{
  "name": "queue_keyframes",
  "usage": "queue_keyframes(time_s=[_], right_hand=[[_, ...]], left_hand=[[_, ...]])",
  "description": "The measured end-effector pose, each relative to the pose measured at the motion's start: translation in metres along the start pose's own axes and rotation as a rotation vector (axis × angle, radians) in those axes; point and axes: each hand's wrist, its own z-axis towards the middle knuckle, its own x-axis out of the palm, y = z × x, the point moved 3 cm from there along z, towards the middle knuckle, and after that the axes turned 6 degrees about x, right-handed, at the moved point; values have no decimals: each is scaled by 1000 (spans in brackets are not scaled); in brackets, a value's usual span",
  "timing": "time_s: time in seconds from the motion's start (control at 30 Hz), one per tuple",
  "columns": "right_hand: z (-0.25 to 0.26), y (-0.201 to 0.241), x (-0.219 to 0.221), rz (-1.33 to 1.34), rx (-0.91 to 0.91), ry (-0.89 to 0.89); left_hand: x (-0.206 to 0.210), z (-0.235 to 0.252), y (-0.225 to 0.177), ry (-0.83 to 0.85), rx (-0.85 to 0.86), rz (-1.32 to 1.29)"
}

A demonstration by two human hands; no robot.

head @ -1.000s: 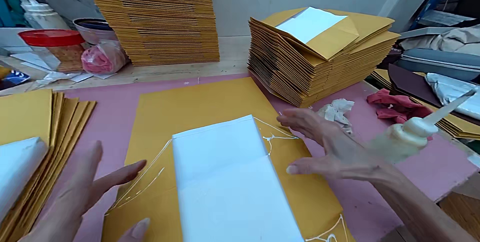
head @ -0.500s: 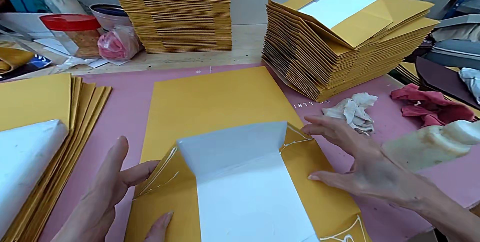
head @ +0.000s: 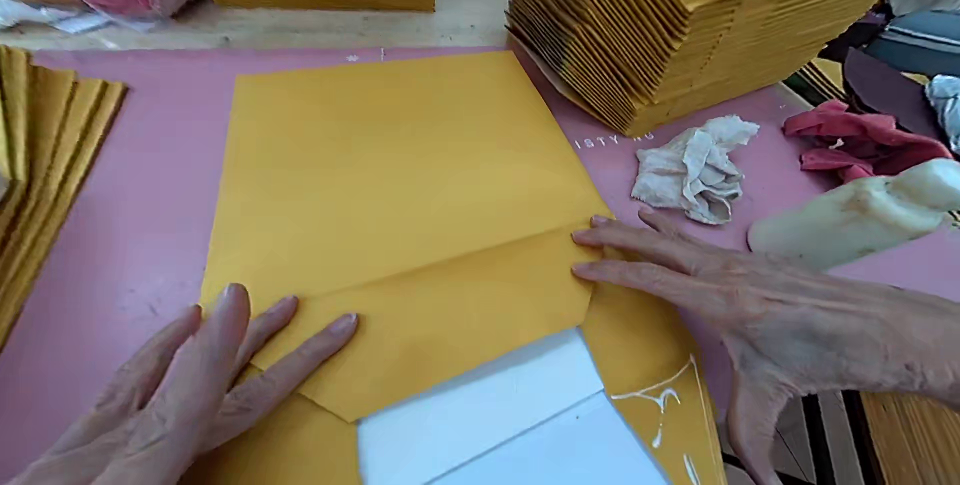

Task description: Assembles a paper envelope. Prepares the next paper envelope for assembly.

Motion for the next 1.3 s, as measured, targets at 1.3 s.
queue_keyframes(time_s=[1.3], right_hand=[[38, 74, 34, -132, 263, -422]], left_hand=[[62, 39, -53, -405, 361, 125]])
